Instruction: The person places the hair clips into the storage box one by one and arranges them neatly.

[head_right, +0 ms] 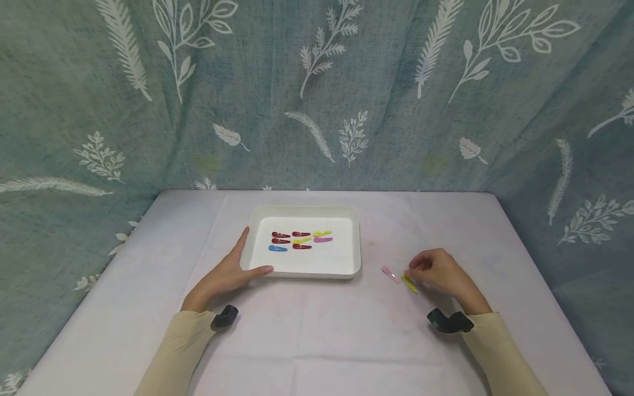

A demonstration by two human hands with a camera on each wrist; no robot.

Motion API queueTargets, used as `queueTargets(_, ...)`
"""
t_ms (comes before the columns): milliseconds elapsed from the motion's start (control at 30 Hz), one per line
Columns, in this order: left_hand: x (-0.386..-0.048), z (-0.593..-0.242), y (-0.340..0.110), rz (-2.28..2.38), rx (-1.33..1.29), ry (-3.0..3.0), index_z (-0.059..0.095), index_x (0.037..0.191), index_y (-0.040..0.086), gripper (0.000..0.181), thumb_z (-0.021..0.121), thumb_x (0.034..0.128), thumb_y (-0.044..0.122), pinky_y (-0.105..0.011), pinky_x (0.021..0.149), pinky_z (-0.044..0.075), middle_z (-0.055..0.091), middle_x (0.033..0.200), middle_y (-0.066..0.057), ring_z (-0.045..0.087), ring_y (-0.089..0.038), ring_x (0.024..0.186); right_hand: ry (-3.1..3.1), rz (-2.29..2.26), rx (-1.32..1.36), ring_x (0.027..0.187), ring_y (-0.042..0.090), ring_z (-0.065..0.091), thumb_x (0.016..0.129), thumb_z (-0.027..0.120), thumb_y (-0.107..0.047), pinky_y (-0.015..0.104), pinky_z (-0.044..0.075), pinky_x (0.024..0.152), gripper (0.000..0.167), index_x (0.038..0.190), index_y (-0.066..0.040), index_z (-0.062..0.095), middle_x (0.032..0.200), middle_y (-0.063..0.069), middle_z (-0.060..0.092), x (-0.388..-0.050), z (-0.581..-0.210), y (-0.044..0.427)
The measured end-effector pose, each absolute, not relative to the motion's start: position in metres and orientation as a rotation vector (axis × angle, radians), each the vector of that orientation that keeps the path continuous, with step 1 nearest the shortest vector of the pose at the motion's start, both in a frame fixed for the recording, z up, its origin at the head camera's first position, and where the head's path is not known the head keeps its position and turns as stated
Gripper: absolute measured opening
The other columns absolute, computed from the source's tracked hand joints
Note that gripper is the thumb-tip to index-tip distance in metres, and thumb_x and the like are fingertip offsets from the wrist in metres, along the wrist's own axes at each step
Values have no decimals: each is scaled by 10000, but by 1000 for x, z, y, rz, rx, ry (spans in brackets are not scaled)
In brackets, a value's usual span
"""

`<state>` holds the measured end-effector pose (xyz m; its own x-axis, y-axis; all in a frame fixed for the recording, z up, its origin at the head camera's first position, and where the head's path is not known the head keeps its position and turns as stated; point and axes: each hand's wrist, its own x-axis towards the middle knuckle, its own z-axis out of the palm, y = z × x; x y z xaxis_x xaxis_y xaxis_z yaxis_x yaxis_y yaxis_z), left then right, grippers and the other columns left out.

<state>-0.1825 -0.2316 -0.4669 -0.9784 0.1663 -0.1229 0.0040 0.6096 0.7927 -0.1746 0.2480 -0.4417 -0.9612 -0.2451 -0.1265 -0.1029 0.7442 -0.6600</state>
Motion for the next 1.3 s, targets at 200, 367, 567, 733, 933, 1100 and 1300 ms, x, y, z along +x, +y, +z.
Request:
queueTargets(200,-183,-468,-232,1289,123,2645,-89,1669,296,1332,841,773,621,-654,1256,221,105,1761,-21,180,-316,1613,2705,-980,-306,718,147,553,869,829,-236,264,449,603,278,979,8,751,805,38,689,-173,-441,250)
queueTargets(367,-184,-468,-233,1293,137,2648,-79,1670,297,1332,840,766,634,-655,1253,227,113,1760,-17,191,-316,1609,2701,-963,-273,709,158,542,816,875,-218,259,438,592,274,932,-4,750,772,31,658,-173,-442,247)
queueTargets(567,-184,-467,-233,1252,114,2653,-106,1668,274,1324,826,791,617,-661,1256,211,61,1766,-47,141,-340,1621,2706,-938,-265,696,165,526,811,861,-110,258,424,571,178,880,-4,736,756,34,626,-172,-443,242)
queueTargets(733,-184,-467,-232,1255,116,2651,-105,1668,268,1334,824,783,633,-661,1255,214,68,1766,-53,144,-341,1620,2700,-933,-280,700,164,519,838,831,-80,258,418,577,117,857,-13,737,750,30,618,-171,-442,241)
queueTargets(933,-184,-466,-233,1232,94,2648,-114,1666,269,1354,815,767,672,-654,1258,214,57,1766,-57,140,-347,1620,2694,-931,-294,691,159,505,864,804,-73,251,401,563,101,849,-19,720,739,20,591,-171,-443,241)
queueTargets(1100,-184,-467,-233,1232,96,2651,-111,1667,266,1354,816,767,669,-656,1255,220,66,1765,-64,148,-350,1618,2697,-930,-295,678,155,502,892,774,-77,251,402,549,95,844,-30,706,741,25,594,-171,-444,241)
queueTargets(1300,-185,-468,-233,1246,109,2653,-108,1668,260,1348,823,774,648,-653,1256,220,73,1764,-67,150,-347,1618,2713,-919,-306,685,162,504,925,719,-63,259,410,556,74,859,-39,696,760,29,602,-172,-443,241)
